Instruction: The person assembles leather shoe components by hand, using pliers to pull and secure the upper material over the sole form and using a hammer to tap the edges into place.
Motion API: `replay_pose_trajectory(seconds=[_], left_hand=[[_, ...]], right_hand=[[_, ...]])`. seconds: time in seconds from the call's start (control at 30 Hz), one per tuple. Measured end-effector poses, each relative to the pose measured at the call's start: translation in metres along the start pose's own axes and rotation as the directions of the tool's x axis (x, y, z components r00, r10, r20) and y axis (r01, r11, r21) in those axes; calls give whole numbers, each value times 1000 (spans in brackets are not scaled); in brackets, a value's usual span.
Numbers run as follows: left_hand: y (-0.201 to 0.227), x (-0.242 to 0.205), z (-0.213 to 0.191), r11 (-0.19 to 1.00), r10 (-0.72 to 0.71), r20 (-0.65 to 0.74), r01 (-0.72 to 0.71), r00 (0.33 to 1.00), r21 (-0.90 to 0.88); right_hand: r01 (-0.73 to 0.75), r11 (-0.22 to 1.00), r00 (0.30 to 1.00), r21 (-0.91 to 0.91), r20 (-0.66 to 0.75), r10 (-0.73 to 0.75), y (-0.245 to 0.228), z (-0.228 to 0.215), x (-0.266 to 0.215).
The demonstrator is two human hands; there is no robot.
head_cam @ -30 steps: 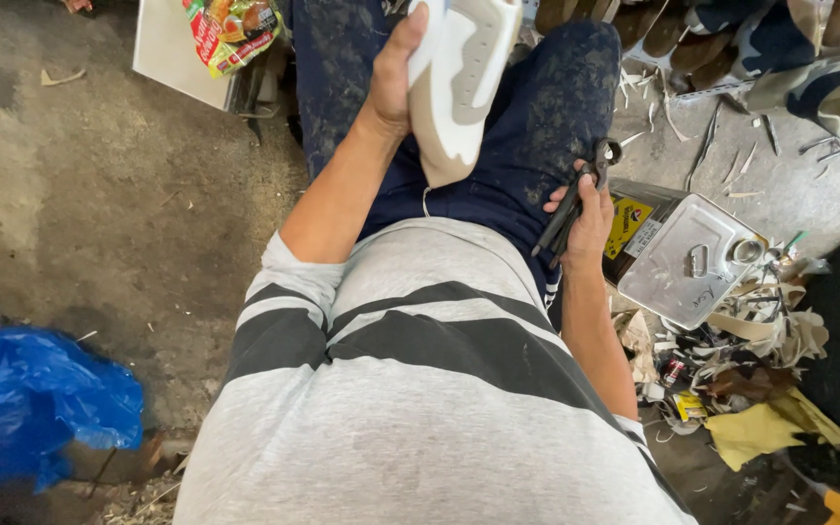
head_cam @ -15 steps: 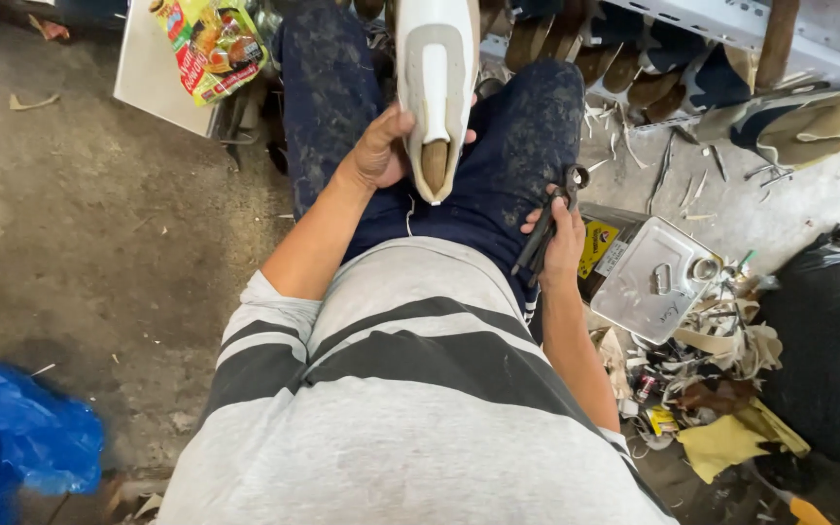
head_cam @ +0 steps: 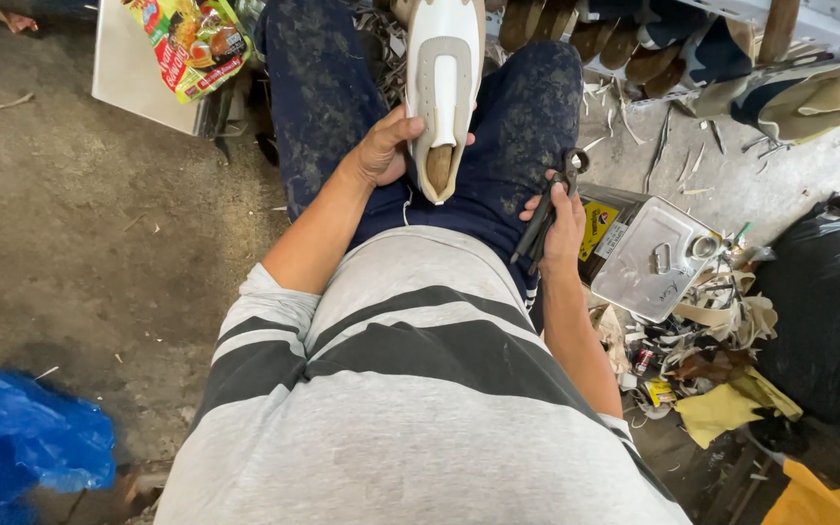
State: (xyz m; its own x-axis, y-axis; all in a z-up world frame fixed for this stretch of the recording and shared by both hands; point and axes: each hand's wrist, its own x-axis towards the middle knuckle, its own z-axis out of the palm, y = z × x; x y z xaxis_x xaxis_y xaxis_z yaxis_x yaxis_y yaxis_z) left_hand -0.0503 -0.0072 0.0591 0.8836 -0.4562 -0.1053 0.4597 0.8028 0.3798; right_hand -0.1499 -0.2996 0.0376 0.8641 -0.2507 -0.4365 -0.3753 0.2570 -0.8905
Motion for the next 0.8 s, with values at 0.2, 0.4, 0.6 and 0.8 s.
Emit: replay_pose_trajectory(seconds=[0.2, 0.4, 0.6, 0.8], left_hand=[[-7, 2, -21, 998, -5, 10, 4, 1000, 57], [36, -22, 70, 189, 94, -201, 181, 975, 965], [19, 29, 42, -396, 176, -34, 102, 984, 913], [26, 63, 27, 10, 138, 125, -127, 983, 992]], right_hand=[[1, 1000, 1000, 8, 10, -1, 0, -1, 1], [-266, 944, 964, -197, -61, 259, -84, 42, -44], [142, 628, 954, -765, 274, 119, -136, 60, -56], [139, 682, 901, -718, 377, 212, -168, 72, -49]])
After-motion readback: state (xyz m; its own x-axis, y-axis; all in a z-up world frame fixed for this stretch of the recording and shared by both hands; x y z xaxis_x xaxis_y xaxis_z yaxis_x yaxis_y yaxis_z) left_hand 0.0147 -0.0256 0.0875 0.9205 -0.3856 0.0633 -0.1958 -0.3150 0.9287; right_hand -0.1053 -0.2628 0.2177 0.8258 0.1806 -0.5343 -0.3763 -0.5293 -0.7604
